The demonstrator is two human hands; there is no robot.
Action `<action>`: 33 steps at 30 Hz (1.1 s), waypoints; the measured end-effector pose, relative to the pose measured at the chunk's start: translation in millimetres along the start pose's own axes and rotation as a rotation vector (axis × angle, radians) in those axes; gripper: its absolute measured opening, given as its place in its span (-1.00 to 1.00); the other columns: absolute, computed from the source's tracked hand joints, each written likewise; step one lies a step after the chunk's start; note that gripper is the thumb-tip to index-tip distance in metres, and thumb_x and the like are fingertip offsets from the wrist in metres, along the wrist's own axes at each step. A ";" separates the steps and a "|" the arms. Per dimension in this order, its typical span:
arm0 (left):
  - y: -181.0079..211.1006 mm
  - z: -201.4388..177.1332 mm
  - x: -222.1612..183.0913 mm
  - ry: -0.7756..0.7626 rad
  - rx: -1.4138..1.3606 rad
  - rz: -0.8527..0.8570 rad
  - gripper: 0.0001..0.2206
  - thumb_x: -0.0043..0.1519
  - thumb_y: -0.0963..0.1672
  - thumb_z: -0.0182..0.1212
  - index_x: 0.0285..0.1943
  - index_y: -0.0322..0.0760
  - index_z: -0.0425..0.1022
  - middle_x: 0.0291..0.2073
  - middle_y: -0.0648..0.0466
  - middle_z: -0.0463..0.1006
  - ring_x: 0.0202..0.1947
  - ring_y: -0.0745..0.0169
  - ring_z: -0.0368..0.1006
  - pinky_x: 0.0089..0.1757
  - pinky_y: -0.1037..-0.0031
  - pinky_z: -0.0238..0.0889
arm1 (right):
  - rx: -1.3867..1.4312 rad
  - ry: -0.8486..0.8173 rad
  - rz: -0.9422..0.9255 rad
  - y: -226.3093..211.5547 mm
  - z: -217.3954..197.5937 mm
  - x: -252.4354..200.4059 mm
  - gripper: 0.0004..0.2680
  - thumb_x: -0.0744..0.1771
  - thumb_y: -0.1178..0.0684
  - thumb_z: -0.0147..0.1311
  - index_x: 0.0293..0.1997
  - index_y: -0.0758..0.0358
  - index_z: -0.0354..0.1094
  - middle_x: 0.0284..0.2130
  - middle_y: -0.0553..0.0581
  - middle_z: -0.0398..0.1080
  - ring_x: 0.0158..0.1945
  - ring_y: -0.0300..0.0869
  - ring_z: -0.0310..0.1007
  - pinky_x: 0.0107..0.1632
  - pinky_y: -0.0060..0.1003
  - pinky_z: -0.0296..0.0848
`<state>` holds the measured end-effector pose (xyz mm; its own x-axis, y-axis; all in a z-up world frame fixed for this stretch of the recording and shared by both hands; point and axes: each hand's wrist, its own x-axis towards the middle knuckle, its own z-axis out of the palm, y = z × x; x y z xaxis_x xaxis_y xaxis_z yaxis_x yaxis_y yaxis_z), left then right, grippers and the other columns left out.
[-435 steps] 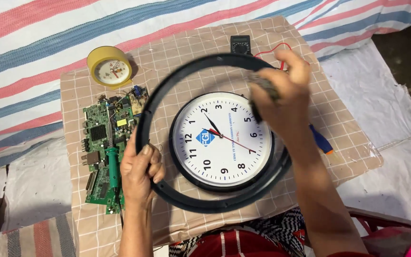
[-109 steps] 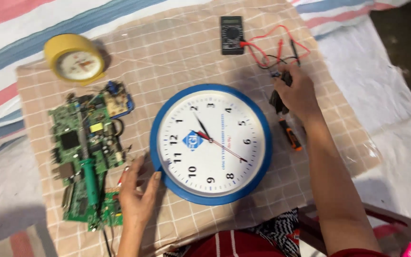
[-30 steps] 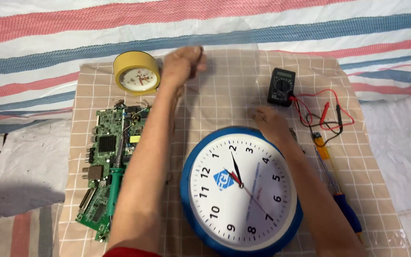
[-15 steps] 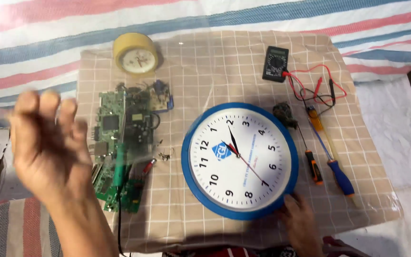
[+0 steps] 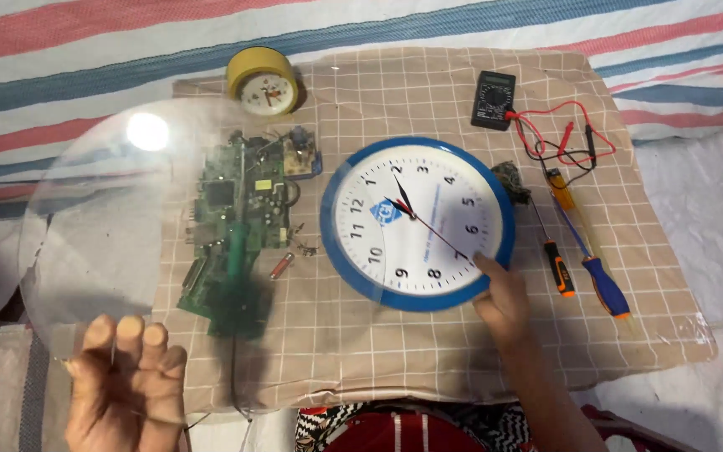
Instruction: The person cleans the glass face of a wall clock with a cloth and then attempts to fit a blue plastic outer frame onto the clock body.
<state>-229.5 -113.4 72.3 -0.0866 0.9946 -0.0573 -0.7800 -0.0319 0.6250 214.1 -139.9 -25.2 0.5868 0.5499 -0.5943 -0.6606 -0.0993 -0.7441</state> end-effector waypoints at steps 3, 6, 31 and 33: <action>-11.9 -17.5 -12.0 -0.088 0.007 -0.092 -0.70 0.40 0.01 0.31 0.17 -0.21 0.57 0.02 0.04 0.64 -0.03 0.13 0.57 -0.19 0.44 0.37 | -0.471 0.060 -0.008 -31.0 39.3 1.8 -0.61 0.24 -0.01 0.18 0.19 0.24 0.44 0.09 0.15 0.52 0.13 0.01 0.51 0.15 -0.07 0.49; -39.6 -10.5 -33.5 0.033 0.101 -0.129 -0.72 0.41 -0.02 0.20 0.11 -0.27 0.57 -0.05 0.00 0.67 -0.08 0.10 0.61 -0.23 0.45 0.45 | -0.981 -0.442 -1.294 2.1 13.4 102.1 -0.64 0.26 0.25 0.00 0.22 0.31 0.31 0.26 0.59 0.17 0.26 0.40 0.31 0.29 0.09 0.33; -215.7 -7.9 -25.8 0.149 0.193 -0.773 -0.69 0.26 -0.05 0.25 0.10 -0.32 0.56 -0.10 -0.25 0.68 -0.10 -0.16 0.64 -0.16 0.26 0.55 | -0.938 0.095 -1.557 -89.1 -23.0 114.2 -0.88 0.28 0.22 0.20 -0.14 0.25 0.57 -0.34 0.26 0.52 -0.21 0.10 0.59 -0.12 -0.12 0.53; -220.3 -4.4 -23.4 0.114 0.226 -0.778 -0.67 0.27 -0.03 0.24 0.11 -0.29 0.56 -0.12 -0.19 0.69 -0.14 -0.05 0.66 -0.21 0.38 0.55 | -1.005 0.036 -1.332 -90.0 -15.4 34.6 -0.92 0.34 0.10 0.24 -0.10 0.09 0.55 -0.33 0.11 0.49 -0.21 0.00 0.55 -0.09 -0.12 0.48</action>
<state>-58.3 -130.0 -67.5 0.3560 0.7077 -0.6103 -0.5005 0.6959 0.5150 301.1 -124.7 16.5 0.4727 0.6652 0.5780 0.8118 -0.0736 -0.5792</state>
